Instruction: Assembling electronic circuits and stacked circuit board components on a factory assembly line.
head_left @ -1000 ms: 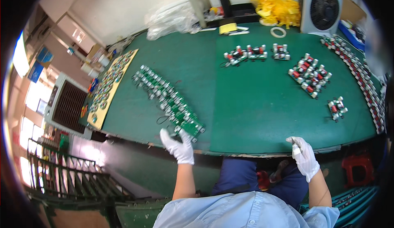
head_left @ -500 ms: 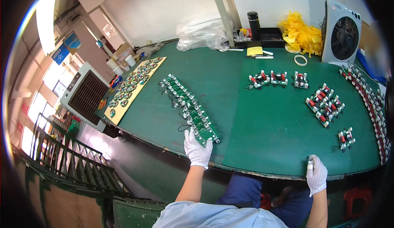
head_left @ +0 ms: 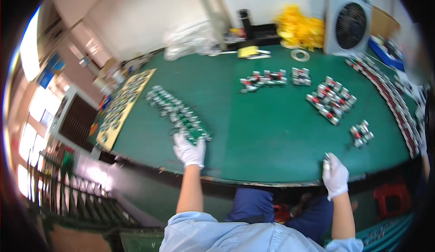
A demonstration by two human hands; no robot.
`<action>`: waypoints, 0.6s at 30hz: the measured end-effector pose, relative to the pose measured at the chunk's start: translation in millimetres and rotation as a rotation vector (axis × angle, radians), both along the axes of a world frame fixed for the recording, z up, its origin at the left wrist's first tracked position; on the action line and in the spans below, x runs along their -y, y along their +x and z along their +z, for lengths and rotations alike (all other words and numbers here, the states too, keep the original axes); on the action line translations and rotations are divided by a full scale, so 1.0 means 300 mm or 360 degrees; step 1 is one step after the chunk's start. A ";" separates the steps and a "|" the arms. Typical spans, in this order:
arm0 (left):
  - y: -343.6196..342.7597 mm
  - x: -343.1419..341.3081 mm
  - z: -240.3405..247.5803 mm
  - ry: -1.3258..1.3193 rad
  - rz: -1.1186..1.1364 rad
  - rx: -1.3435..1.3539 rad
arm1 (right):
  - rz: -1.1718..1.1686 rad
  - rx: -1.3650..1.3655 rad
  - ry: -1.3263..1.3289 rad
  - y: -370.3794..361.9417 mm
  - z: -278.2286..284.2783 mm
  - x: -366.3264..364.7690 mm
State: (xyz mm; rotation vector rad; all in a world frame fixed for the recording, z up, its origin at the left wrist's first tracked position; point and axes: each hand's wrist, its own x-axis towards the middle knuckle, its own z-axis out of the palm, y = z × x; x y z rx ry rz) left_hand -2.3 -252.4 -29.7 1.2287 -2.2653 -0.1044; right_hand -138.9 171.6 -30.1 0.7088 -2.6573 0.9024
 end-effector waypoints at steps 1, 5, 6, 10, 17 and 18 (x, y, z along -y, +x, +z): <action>-0.001 0.041 -0.028 -0.0061 0.0024 -0.0073 | -0.0022 -0.0061 -0.0021 -0.007 -0.006 0.010; -0.014 0.080 -0.037 -0.0067 -0.0231 -0.0737 | -0.0019 -0.0168 0.0001 -0.017 -0.016 0.023; -0.030 0.048 -0.030 -0.0019 -0.0306 -0.0799 | -0.0041 -0.0188 0.0008 -0.019 -0.022 0.010; -0.008 0.036 -0.081 0.0097 -0.0284 -0.0934 | -0.0057 -0.0317 0.0007 -0.001 -0.039 -0.014; -0.113 -0.160 0.058 -0.0937 -0.0844 -0.0921 | -0.0149 -0.0346 0.0010 0.021 -0.040 -0.009; -0.163 -0.229 0.088 -0.0762 -0.1000 -0.0920 | -0.0143 -0.0343 0.0000 0.019 -0.034 -0.005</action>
